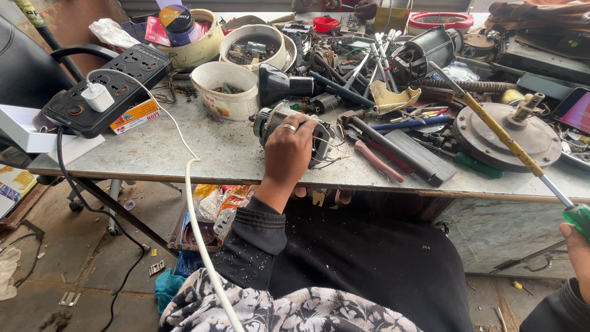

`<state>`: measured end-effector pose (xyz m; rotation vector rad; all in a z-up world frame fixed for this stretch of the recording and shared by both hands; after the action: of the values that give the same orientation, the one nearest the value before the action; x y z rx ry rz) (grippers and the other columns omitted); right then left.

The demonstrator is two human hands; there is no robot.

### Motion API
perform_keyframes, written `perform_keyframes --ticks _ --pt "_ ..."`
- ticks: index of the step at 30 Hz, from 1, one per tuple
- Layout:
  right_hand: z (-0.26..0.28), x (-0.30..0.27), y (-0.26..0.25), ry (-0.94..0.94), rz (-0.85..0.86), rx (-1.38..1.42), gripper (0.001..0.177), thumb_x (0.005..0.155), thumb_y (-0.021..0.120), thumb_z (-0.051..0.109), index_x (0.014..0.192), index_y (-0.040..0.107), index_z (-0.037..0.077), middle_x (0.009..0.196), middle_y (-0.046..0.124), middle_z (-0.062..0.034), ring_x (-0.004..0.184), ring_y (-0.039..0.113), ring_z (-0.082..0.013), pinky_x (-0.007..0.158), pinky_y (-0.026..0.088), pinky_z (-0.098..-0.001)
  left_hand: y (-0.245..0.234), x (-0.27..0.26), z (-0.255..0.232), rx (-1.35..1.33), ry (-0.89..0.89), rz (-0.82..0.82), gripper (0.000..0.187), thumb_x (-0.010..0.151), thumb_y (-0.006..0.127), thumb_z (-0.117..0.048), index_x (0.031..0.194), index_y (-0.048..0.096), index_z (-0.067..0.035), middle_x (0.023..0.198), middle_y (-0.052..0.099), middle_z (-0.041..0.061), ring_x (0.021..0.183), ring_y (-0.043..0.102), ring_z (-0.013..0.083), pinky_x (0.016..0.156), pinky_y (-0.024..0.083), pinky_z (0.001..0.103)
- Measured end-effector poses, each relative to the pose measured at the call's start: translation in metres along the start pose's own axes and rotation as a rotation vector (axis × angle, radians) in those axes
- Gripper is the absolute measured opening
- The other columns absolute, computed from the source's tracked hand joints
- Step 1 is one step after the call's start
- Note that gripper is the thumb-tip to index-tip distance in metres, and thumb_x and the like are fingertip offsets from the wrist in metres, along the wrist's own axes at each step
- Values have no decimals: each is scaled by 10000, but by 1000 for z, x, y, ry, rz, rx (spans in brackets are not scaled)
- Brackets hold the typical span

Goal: The person uses a screwdriver to manipulate the internal wires of a small electric motor. They hold the motor with one hand and use the screwdriver to adjust or separate the copper windings inside the stator.

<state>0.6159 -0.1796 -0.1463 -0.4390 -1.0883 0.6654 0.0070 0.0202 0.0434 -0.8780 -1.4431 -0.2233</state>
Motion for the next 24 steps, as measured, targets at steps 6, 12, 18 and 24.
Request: perform_keyframes --ticks 6,12,18,24 --pt "-1 3 1 8 7 12 190 1193 615 207 1192 651 21 945 711 -90 835 647 -171 815 561 -286 5 -1 6 6 -25 26 97 969 721 -187 1015 678 -113 1056 691 33 916 703 238 783 569 368" --pt "0 2 0 22 11 1 175 1183 618 184 1198 658 14 953 718 -95 871 684 -169 826 564 -288 4 1 1 -50 54 -32 119 973 710 -182 1031 639 -107 1050 689 42 970 693 253 859 555 398" --pt "-3 1 3 47 -6 6 173 1171 635 196 1191 660 26 933 716 -85 806 639 -160 778 540 -285 8 5 -1 -298 197 -122 128 1032 661 -167 1133 621 -100 1122 710 40 1081 706 224 1012 554 381" --pt "-6 20 8 10 14 43 220 1158 711 245 1159 645 35 920 708 -75 797 622 -156 792 559 -279 10 36 79 -281 69 -255 74 1080 635 -186 1131 609 -140 1112 717 39 1078 699 208 964 577 361"
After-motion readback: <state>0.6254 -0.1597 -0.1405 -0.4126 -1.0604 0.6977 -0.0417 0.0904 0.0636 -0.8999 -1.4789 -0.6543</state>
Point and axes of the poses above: each hand's wrist, its own x-axis towards the middle knuckle, its own y-axis out of the palm, z = x × y, the point moved 5 cm from there along x, towards the middle knuckle
